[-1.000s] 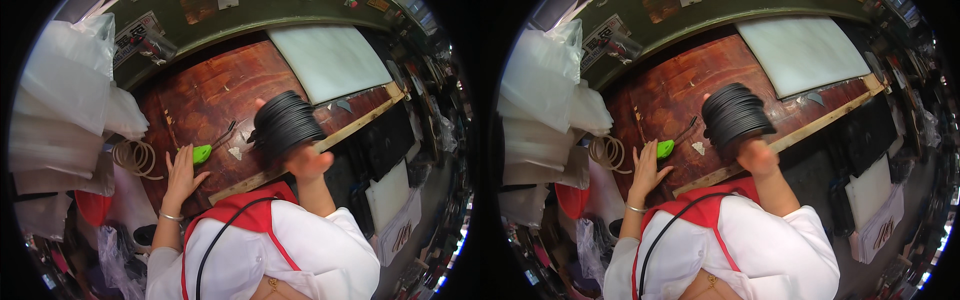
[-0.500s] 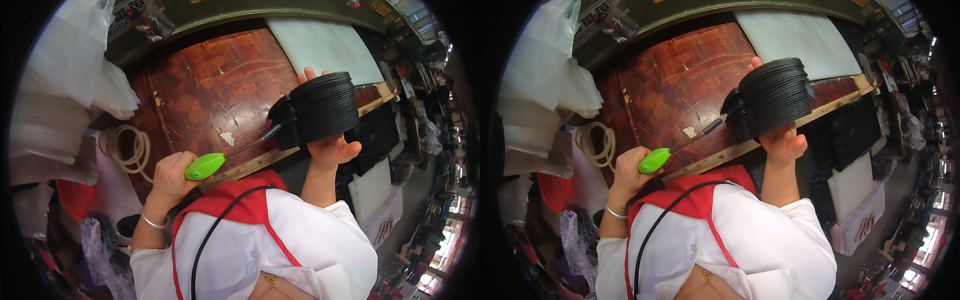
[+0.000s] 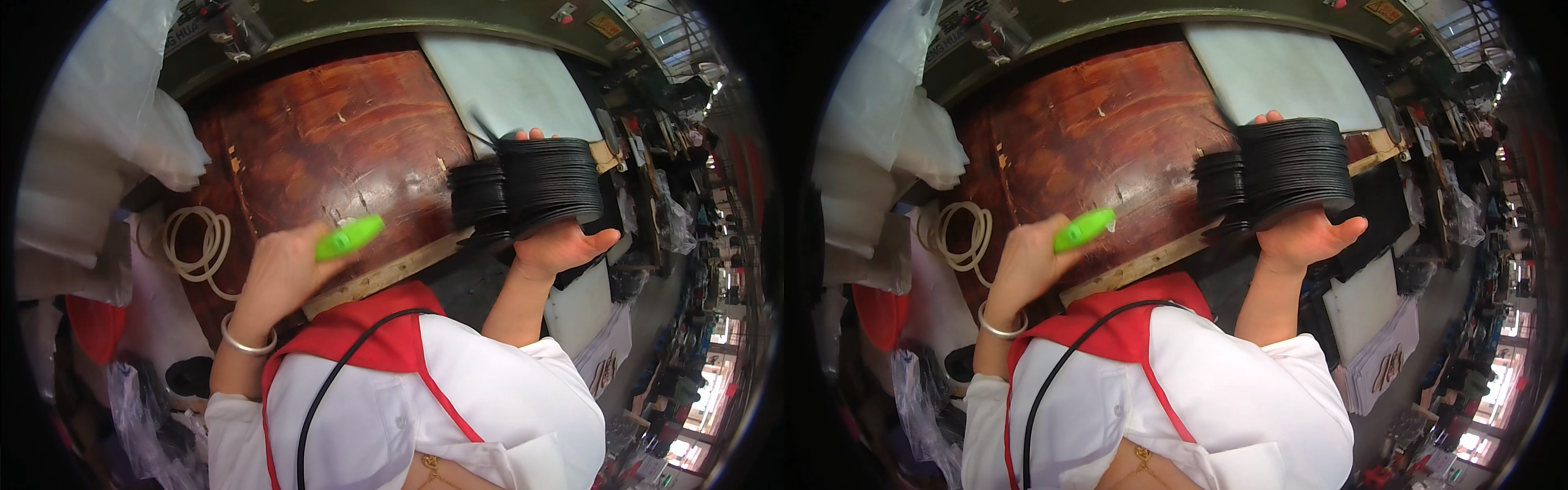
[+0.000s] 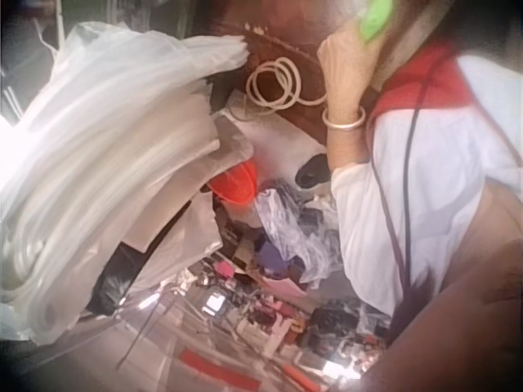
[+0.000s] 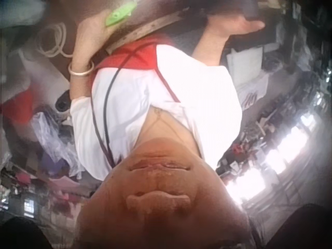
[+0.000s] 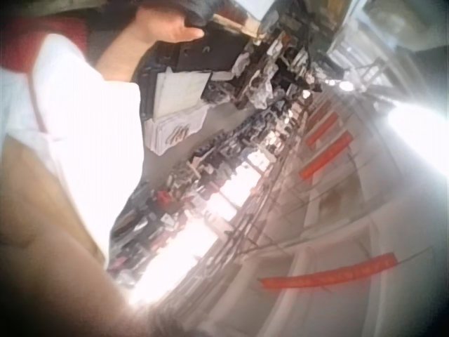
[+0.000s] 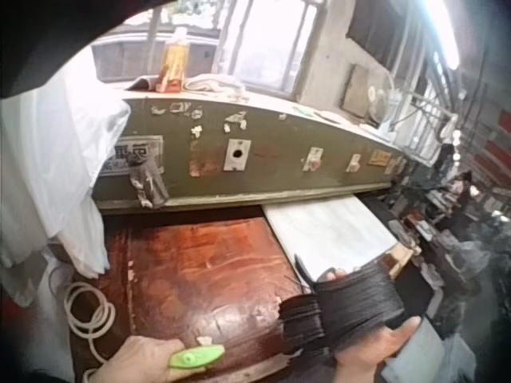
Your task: The person picks up black rubber rings and uses a green utility knife to trim excess material from their edges. They then handle a large white sheet, placing it on the workbench and using the knife to trim its edges before stacking the sheet.
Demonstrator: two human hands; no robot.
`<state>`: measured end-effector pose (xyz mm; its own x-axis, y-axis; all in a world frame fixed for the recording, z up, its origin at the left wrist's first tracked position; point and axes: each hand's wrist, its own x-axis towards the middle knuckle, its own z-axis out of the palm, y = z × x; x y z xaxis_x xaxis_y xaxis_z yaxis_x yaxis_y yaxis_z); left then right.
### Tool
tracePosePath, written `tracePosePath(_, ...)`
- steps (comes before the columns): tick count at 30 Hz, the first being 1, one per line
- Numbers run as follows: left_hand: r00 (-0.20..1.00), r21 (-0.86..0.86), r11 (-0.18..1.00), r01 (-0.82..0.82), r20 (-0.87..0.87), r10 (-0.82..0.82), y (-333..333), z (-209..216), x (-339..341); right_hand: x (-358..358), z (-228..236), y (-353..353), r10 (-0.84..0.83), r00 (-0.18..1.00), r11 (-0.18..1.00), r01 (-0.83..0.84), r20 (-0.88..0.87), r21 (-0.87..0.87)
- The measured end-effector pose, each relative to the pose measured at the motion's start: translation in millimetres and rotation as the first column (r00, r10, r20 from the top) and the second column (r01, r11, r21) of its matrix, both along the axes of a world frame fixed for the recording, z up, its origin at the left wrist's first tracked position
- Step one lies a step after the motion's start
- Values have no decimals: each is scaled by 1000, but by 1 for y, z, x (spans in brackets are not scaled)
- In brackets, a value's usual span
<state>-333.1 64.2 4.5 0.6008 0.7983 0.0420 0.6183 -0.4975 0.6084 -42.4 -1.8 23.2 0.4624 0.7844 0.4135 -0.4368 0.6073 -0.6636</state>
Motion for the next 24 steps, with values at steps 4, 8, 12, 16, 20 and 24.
tracePosePath(4, 997, 13, 997, 79, 2, -79, 9, 0, 4, 6, 7, -5, 11, 997, 1000, -10, -80, 20)
tracePosePath(8, 924, -157, 911, 381, 41, -380, 14, 3, 9, 8, 12, -9, -45, 996, 999, 46, -77, 6)
tracePosePath(12, 997, -15, 997, 70, -17, -70, 18, 8, 15, 15, 15, -14, -6, 994, 1000, 8, -108, 17)
tracePosePath(16, 972, -93, 967, 235, 47, -232, 22, 13, 21, 22, 16, -22, 140, 987, 990, -137, -78, 44)
tracePosePath(20, 918, -226, 890, 396, 107, -381, 23, 20, 24, 25, 17, -28, 146, 984, 989, -146, 101, -10)
tracePosePath(24, 979, -81, 979, 186, 105, -177, 22, 22, 24, 24, 18, -31, 106, 992, 992, -110, 69, 61)
